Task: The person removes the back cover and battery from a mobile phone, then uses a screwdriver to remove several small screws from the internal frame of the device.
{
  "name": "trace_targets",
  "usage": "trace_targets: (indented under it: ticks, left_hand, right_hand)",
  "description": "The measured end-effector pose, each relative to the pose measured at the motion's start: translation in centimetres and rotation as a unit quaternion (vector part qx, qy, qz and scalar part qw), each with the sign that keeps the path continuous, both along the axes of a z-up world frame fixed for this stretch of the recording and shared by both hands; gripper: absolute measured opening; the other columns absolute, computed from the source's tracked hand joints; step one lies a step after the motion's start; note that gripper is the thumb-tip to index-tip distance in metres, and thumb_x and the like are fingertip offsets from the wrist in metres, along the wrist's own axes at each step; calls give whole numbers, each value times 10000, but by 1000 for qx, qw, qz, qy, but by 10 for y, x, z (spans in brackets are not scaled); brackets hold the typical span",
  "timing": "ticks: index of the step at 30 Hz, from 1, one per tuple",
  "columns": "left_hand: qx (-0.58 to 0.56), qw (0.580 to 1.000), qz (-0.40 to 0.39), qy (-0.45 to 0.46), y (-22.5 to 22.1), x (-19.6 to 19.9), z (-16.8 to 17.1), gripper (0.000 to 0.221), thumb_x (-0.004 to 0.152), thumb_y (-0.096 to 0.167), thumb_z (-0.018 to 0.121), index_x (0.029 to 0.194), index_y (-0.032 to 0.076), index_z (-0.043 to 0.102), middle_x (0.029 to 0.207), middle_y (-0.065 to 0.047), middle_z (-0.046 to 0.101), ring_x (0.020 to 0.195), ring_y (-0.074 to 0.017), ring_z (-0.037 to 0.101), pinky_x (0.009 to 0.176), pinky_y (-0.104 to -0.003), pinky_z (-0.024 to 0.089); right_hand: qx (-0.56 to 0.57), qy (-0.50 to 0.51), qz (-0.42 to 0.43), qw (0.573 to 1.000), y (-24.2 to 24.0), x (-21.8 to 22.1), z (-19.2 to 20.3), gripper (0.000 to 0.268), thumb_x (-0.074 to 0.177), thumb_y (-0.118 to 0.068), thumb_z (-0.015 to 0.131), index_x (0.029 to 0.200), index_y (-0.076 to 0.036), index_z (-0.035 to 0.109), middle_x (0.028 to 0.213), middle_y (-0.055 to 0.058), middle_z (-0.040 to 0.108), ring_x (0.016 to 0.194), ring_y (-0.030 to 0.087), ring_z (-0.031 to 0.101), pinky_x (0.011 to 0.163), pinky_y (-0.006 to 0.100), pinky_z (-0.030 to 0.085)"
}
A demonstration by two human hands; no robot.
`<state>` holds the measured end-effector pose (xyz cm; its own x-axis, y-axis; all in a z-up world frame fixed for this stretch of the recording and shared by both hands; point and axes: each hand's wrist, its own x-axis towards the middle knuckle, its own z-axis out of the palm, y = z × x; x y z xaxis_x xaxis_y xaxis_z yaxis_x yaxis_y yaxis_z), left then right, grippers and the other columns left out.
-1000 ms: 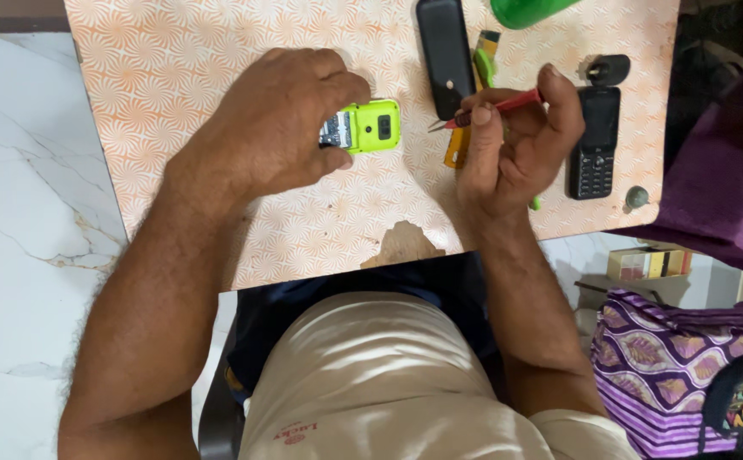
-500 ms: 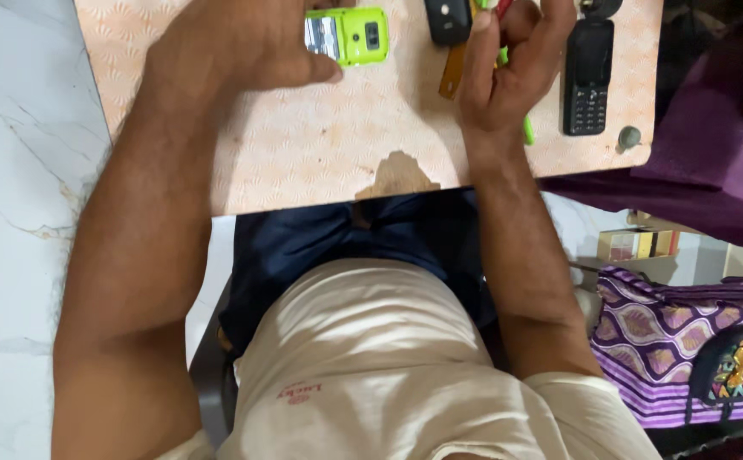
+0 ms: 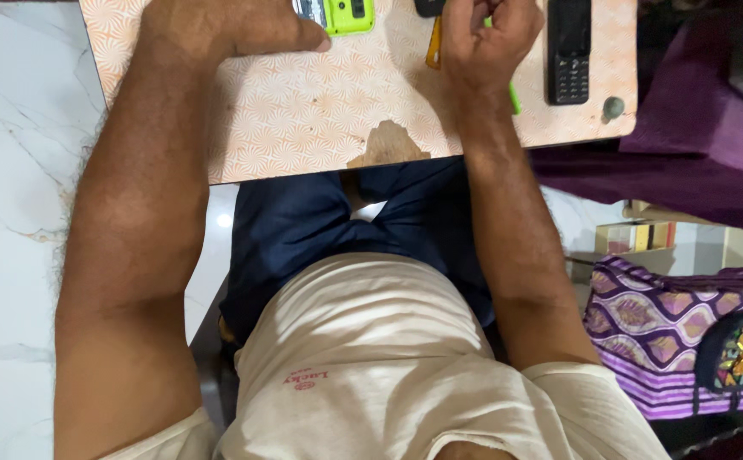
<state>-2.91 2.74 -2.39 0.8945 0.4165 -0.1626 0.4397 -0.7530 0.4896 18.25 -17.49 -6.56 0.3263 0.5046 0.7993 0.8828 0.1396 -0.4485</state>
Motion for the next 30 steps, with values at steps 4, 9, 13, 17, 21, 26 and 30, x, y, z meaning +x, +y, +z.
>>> trace_targets:
  ticks: [4, 9, 13, 17, 21, 26, 30]
  left_hand:
    - [-3, 997, -27, -68, 4, 4, 1, 527, 814, 391, 878, 1234, 105, 739, 994, -178, 756, 803, -314, 730, 747, -453, 568]
    - [-16, 986, -63, -156, 9, 6, 1, 592, 700, 270, 947, 1210, 65, 728, 1075, -169, 751, 876, -308, 731, 768, -444, 559]
    - [1, 980, -87, -180, 13, 7, 2, 579, 674, 238, 950, 1178, 43, 742, 1052, -174, 743, 915, -314, 728, 829, -425, 569]
    - [30, 974, -102, -199, 13, 6, 2, 569, 648, 228, 959, 1146, 35, 761, 1037, -155, 724, 957, -334, 696, 858, -439, 546]
    - [42, 976, -103, -186, 13, 9, 2, 572, 642, 227, 956, 1144, 34, 760, 1026, -150, 701, 956, -331, 688, 867, -440, 540]
    - [31, 973, -107, -204, 14, 7, -1, 565, 647, 239, 943, 1142, 36, 762, 1042, -145, 701, 965, -330, 687, 872, -436, 539]
    - [48, 970, -129, -200, 16, 9, -2, 532, 656, 250, 923, 1123, 41, 773, 1030, -153, 691, 972, -356, 670, 880, -455, 529]
  right_hand:
    - [-29, 95, 28, 995, 2, -10, 5, 222, 1046, 76, 667, 1200, -22, 541, 718, -1, 488, 617, 50, 467, 545, 234, 341]
    - [-50, 46, 22, 997, 0, -16, 9, 498, 1069, 71, 660, 1512, -67, 477, 701, -16, 500, 608, 45, 494, 563, 207, 365]
    - [-31, 58, 21, 998, 2, -17, 12, 547, 1071, 64, 628, 1560, -70, 424, 708, -17, 491, 622, 41, 494, 579, 205, 363]
    - [-37, 70, 17, 997, -1, -23, 12, 540, 1127, 46, 593, 1610, -82, 388, 692, -13, 436, 652, 54, 451, 637, 217, 370]
    - [-51, 75, 34, 995, -2, -23, 12, 457, 1165, 15, 569, 1562, -76, 363, 745, -18, 516, 701, 49, 516, 657, 215, 403]
    - [-26, 72, 38, 996, 3, -16, 7, 472, 1143, -8, 558, 1574, -66, 373, 709, -24, 489, 661, 41, 498, 617, 221, 411]
    - [-32, 106, 56, 992, 0, -15, 2, 500, 1151, -21, 568, 1580, -73, 317, 784, 20, 601, 708, 69, 569, 645, 208, 446]
